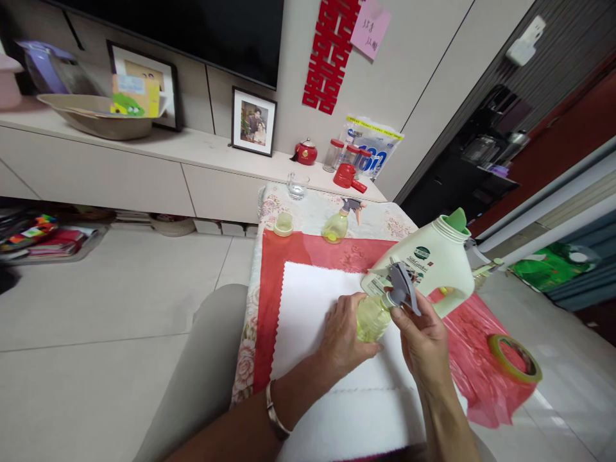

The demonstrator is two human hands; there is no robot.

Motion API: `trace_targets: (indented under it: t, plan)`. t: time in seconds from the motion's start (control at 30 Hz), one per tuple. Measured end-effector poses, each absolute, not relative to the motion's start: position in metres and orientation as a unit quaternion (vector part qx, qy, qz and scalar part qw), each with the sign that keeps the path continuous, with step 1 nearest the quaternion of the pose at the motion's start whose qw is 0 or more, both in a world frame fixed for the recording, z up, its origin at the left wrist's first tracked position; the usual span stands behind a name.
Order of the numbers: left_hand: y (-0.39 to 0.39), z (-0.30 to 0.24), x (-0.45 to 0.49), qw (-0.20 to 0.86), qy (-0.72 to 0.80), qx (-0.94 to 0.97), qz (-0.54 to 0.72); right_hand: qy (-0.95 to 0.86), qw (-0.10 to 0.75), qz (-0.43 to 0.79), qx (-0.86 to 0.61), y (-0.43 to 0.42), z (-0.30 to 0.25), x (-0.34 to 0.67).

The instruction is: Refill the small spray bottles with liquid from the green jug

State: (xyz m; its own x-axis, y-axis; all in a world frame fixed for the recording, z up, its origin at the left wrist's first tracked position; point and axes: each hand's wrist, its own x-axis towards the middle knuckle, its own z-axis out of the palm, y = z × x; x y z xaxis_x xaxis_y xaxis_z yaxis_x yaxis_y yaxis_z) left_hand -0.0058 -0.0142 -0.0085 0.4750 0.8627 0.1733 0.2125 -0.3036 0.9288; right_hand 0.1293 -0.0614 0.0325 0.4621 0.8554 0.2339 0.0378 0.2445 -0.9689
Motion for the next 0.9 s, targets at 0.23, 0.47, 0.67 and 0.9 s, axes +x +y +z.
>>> trace_targets:
  t: [0.23, 0.47, 0.67, 0.9]
  plan:
    - [-0.013, -0.005, -0.007, 0.466, 0.37, 0.72, 0.357, -0.427, 0.679, 0.302, -0.515, -0.059, 0.036, 0.12]
    - [-0.014, -0.006, -0.006, 0.46, 0.373, 0.72, 0.361, -0.362, 0.726, 0.332, -0.481, -0.059, 0.034, 0.11]
    - [-0.013, -0.007, -0.006, 0.458, 0.371, 0.72, 0.367, -0.344, 0.749, 0.268, -0.499, -0.055, 0.033, 0.099]
    - [-0.013, -0.006, -0.005, 0.468, 0.377, 0.702, 0.382, -0.321, 0.742, 0.228, -0.543, -0.062, 0.026, 0.089]
